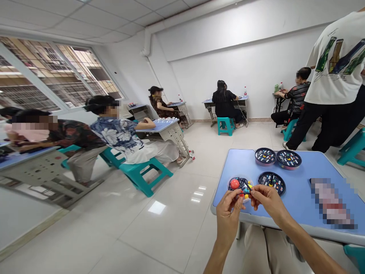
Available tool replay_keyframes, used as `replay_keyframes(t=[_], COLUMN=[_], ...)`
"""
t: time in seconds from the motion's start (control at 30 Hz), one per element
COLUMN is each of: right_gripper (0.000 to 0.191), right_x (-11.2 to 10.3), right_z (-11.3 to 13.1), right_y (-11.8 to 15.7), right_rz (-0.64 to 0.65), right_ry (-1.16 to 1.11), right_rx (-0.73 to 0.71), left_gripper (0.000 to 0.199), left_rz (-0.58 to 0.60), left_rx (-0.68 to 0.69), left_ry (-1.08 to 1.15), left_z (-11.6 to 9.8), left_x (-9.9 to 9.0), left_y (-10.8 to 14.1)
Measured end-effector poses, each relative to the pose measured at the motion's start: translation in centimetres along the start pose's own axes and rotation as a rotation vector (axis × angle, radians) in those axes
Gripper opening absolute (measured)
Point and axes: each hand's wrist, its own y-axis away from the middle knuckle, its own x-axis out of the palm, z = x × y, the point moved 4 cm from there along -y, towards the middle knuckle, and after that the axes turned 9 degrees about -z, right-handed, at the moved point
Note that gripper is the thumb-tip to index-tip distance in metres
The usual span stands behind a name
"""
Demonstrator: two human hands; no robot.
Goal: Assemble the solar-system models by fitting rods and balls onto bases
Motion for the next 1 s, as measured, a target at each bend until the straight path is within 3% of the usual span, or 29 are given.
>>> replay_keyframes(t=[0.23,0.43,0.57,0.77,0.87,1.0], right_gripper=[0.036,0.033,0.032,0.036,0.039,0.038], right_x=[0.2,0.3,0.6,1.3,1.7,2.5], right_z=[-0.2,-0.2,0.0,-0.2,-0.6,-1.2], right_y=[2.4,2.6,2.3,2.0,1.7,1.2], right_rz=[0.006,-0.039,-0.084,-0.001,0.008,-0.013], right_ry=[0.016,0.003,-0.029,-0.058,-0.110,-0.197], right_rx=[0.038,0.028,-0.013,0.048,0.104,0.122], left_gripper=[0.019,0.021,0.024,0.034,0.039,0.038], left_rz=[0.004,0.037,0.058,0.013,-0.006,-0.155], left_rx=[0.022,-0.100,-0.273,-0.444,-0.473,-0.434], left_ry=[0.018,0.100,0.302,0.478,0.474,0.422], left_z=[0.1,0.6,1.0,1.4,1.6,1.5], left_x=[0.4,0.5,0.7,1.2,1.6,2.0], left_y=[1.3,2.3,2.4,1.4,1.1,0.6])
